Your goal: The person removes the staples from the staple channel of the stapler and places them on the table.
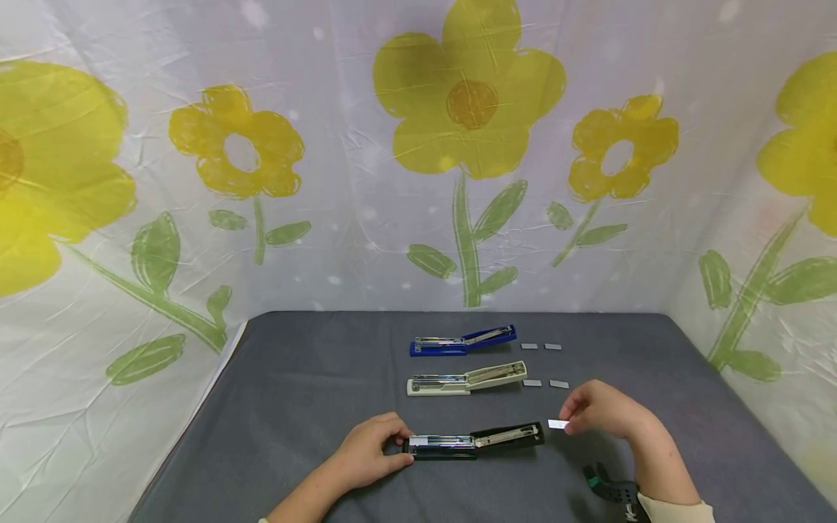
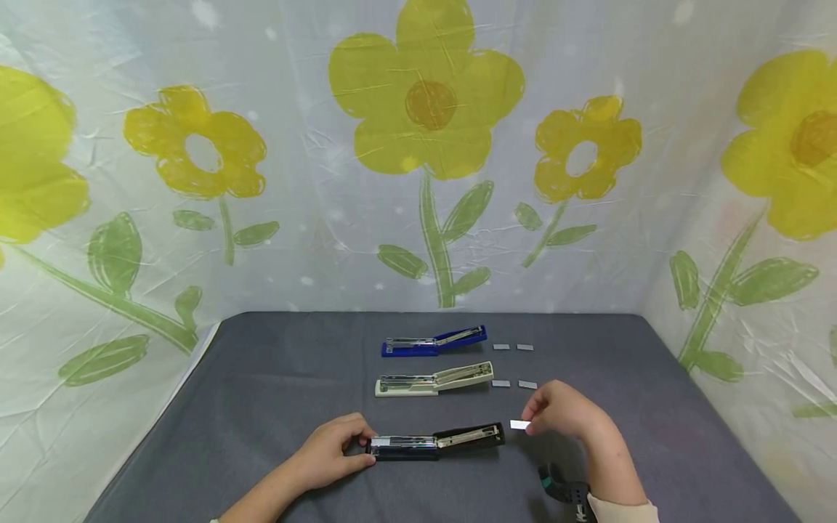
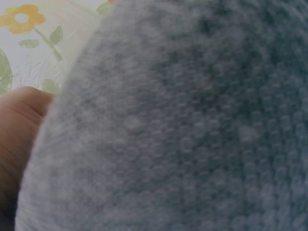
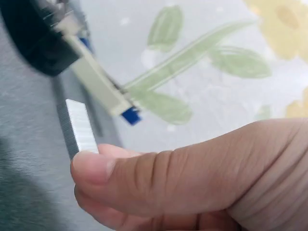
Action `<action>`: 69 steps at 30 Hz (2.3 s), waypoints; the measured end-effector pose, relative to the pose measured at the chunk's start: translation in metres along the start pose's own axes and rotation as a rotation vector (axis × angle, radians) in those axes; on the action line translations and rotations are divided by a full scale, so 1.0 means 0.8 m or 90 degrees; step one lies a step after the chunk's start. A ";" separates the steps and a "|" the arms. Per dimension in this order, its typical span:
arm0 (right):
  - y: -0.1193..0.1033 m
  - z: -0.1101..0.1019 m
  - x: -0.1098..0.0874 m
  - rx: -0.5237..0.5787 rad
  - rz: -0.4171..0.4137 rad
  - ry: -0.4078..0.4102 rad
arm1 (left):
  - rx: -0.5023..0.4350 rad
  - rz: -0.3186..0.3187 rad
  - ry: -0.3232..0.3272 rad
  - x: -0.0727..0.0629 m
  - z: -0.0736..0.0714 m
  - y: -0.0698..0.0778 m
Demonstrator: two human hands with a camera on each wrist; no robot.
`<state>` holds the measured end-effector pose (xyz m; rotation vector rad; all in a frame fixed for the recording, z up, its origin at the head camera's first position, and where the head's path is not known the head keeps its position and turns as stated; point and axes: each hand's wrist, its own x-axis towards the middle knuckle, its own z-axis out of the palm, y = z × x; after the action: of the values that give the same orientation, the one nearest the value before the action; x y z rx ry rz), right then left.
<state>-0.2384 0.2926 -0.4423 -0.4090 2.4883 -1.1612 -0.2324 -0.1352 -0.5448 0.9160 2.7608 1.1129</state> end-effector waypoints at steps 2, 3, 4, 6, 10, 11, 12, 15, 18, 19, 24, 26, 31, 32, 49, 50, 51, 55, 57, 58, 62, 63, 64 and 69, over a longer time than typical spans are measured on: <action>0.003 0.005 0.005 -0.002 0.006 -0.009 | -0.002 0.001 -0.001 0.000 0.000 -0.001; 0.004 0.008 0.007 -0.004 0.012 -0.013 | -0.003 0.001 -0.001 0.000 0.000 -0.001; 0.005 0.011 0.010 -0.009 0.017 -0.017 | -0.005 0.001 -0.001 0.000 0.000 -0.001; 0.008 0.017 0.015 -0.016 0.024 -0.026 | -0.004 0.002 0.000 0.000 0.001 -0.001; 0.012 0.027 0.022 -0.035 0.036 -0.031 | 0.002 0.005 0.002 0.000 0.001 -0.002; 0.012 0.029 0.023 -0.043 0.038 -0.028 | 0.004 0.005 0.002 0.000 0.001 -0.002; 0.013 0.031 0.024 -0.052 0.041 -0.025 | 0.005 0.005 0.002 0.000 0.001 -0.002; 0.011 0.037 0.027 -0.076 0.056 -0.011 | 0.004 0.006 0.000 0.001 0.001 -0.002; 0.008 0.041 0.028 -0.092 0.078 0.002 | -0.001 0.007 -0.002 0.000 0.000 -0.001; 0.007 0.042 0.028 -0.095 0.085 0.007 | -0.001 0.008 -0.001 0.000 0.000 -0.001; 0.002 0.044 0.028 -0.108 0.115 0.024 | 0.000 0.013 0.003 -0.001 -0.001 0.000; -0.001 0.042 0.027 -0.113 0.120 0.032 | 0.004 0.018 0.006 -0.001 0.000 0.000; -0.012 0.030 0.021 -0.109 0.075 0.048 | 0.009 0.029 0.014 -0.001 0.003 0.000; -0.015 0.028 0.019 -0.104 0.057 0.052 | 0.009 0.029 0.013 -0.001 0.004 0.000; -0.105 0.139 0.035 -0.067 -0.160 0.102 | 0.010 0.028 0.022 -0.003 0.002 -0.003; -0.107 0.148 0.038 -0.073 -0.165 0.092 | 0.010 0.030 0.023 -0.003 0.002 -0.002; -0.108 0.156 0.041 -0.080 -0.167 0.086 | 0.009 0.032 0.025 -0.003 0.003 -0.002; -0.110 0.181 0.053 -0.102 -0.161 0.081 | 0.002 0.034 0.026 -0.002 0.002 0.001; -0.110 0.191 0.058 -0.116 -0.161 0.084 | -0.002 0.032 0.025 -0.002 0.001 0.002; -0.110 0.195 0.061 -0.128 -0.162 0.087 | -0.003 0.030 0.023 -0.002 0.001 0.003; -0.111 0.208 0.067 -0.192 -0.161 0.098 | -0.005 0.023 0.016 -0.002 0.001 0.004; -0.111 0.210 0.068 -0.205 -0.157 0.101 | -0.003 0.025 0.016 -0.002 0.001 0.004; -0.112 0.213 0.068 -0.215 -0.154 0.104 | -0.003 0.028 0.018 -0.002 0.002 0.004; -0.116 0.222 0.071 -0.198 -0.139 0.104 | -0.002 0.037 0.024 -0.003 0.001 0.004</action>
<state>-0.2010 0.0928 -0.4875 -0.7100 2.8364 -0.9125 -0.2288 -0.1340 -0.5442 0.9915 2.7785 1.1534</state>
